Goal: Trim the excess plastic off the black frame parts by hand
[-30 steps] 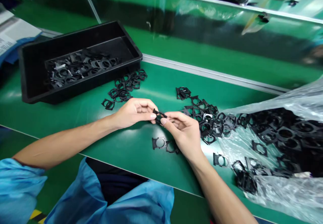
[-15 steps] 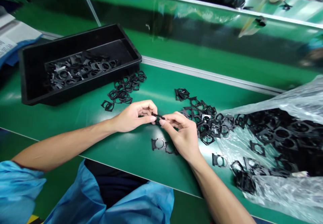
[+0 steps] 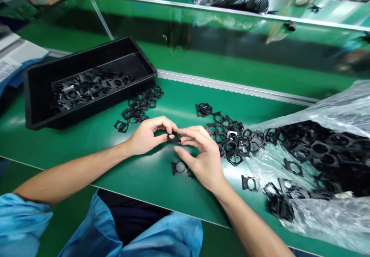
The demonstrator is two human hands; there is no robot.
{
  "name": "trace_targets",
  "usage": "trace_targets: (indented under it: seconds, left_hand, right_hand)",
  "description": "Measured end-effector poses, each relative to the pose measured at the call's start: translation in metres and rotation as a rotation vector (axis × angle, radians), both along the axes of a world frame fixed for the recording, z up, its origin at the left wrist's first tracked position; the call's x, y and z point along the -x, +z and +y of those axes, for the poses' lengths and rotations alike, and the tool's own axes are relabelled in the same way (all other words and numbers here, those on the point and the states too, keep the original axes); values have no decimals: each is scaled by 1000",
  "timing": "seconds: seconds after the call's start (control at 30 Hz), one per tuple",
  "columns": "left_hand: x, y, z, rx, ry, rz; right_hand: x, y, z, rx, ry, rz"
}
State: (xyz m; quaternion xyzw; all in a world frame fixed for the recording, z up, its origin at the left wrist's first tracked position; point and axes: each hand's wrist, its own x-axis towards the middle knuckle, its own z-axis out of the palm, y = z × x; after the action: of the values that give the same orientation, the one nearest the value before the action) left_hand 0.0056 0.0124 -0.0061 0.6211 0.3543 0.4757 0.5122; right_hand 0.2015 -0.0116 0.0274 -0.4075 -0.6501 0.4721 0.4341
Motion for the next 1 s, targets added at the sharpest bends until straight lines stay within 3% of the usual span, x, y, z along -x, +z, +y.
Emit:
trace_targets:
  seconds: [0.2, 0.37, 0.6, 0.73, 0.87, 1.0]
  left_hand:
    - [1, 3, -1, -126, 46, 84]
    - [0, 6, -2, -114, 18, 126]
    - [0, 7, -4, -134, 5, 174]
    - [-3, 10, -8, -71, -18, 181]
    - [-2, 17, -6, -117, 42, 328]
    - [17, 30, 9, -234, 246, 500]
  right_hand:
    - [-1, -1, 1, -66, -32, -133]
    - [-1, 1, 4, -153, -51, -188]
    - [-5, 0, 8, 81, -81, -35]
    - [-7, -2, 7, 106, -86, -44]
    - [-11, -3, 13, -18, -41, -141]
    - [-27, -9, 35, -383, -229, -492]
